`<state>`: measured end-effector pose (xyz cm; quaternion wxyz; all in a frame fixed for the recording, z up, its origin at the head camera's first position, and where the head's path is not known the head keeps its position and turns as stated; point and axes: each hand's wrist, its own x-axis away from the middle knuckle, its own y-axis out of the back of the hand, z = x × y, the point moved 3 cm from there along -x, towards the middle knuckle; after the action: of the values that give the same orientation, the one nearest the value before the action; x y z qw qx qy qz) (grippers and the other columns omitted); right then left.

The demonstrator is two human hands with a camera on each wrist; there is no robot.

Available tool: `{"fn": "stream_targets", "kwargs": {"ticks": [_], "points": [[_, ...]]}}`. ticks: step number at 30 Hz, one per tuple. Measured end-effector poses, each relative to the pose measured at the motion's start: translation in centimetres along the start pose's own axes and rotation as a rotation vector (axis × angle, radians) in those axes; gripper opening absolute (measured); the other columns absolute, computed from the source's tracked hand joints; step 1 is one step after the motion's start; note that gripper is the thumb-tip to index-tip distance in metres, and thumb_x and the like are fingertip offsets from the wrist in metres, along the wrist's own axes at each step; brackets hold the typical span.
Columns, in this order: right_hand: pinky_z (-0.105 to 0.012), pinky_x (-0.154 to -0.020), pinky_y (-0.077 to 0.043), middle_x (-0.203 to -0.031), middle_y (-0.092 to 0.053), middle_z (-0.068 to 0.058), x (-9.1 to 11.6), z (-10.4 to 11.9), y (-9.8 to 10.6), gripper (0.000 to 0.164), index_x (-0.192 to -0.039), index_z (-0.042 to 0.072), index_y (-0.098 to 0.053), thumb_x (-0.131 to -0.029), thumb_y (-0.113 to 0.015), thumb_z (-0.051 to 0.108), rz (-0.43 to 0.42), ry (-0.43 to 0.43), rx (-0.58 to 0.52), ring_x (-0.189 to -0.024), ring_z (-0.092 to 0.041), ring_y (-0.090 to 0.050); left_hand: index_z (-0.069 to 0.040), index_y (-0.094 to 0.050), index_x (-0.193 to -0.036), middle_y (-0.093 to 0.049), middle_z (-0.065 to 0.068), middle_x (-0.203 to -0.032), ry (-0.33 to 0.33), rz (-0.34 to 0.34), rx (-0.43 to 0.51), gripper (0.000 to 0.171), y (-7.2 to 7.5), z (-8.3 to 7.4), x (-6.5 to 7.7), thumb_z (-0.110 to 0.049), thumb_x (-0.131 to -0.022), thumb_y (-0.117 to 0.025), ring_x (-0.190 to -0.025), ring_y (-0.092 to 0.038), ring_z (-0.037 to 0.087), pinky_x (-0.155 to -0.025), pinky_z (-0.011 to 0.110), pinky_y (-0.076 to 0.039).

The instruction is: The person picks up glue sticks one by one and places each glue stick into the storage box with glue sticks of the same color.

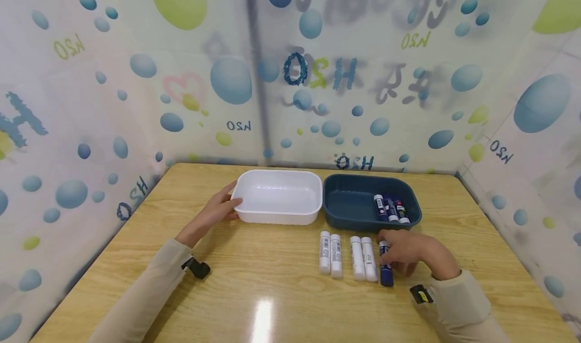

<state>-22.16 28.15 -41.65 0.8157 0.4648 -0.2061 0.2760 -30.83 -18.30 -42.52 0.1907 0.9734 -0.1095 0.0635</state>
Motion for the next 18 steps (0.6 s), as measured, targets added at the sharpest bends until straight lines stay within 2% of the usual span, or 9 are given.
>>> {"fn": "stream_targets", "kwargs": {"ticks": [7,12,18], "points": [[-0.045,-0.067,-0.063,-0.095,-0.066,-0.011,0.2,0.1,0.1,0.06,-0.142,0.0,-0.046,-0.093,-0.074,0.022,-0.019,-0.001,0.025,-0.082,-0.024,-0.068,-0.023,-0.014,-0.168,-0.048,0.03,-0.15,-0.025,-0.03,-0.012,0.073,-0.1,2.1,-1.3,-0.031,-0.108,-0.055,-0.113,-0.067,0.029,-0.093,0.042,-0.062],[-0.045,-0.067,-0.063,-0.1,-0.066,-0.012,0.2,0.2,0.1,0.064,-0.142,-0.003,-0.044,-0.092,-0.076,0.022,-0.03,0.005,0.028,-0.084,-0.025,-0.07,-0.025,-0.016,-0.168,-0.049,0.028,-0.149,-0.021,-0.031,-0.023,0.073,-0.1,2.3,-1.4,-0.032,-0.107,-0.056,-0.113,-0.068,0.029,-0.089,0.035,-0.062],[-0.044,-0.066,-0.063,-0.106,-0.062,-0.013,0.3,0.2,0.0,0.064,-0.142,-0.001,-0.044,-0.09,-0.077,0.016,-0.036,-0.006,0.007,-0.081,-0.025,-0.069,-0.025,-0.016,-0.168,-0.049,0.027,-0.15,-0.019,-0.036,-0.022,0.073,-0.1,2.2,-1.4,-0.032,-0.107,-0.056,-0.114,-0.067,0.03,-0.089,0.034,-0.062]]}}
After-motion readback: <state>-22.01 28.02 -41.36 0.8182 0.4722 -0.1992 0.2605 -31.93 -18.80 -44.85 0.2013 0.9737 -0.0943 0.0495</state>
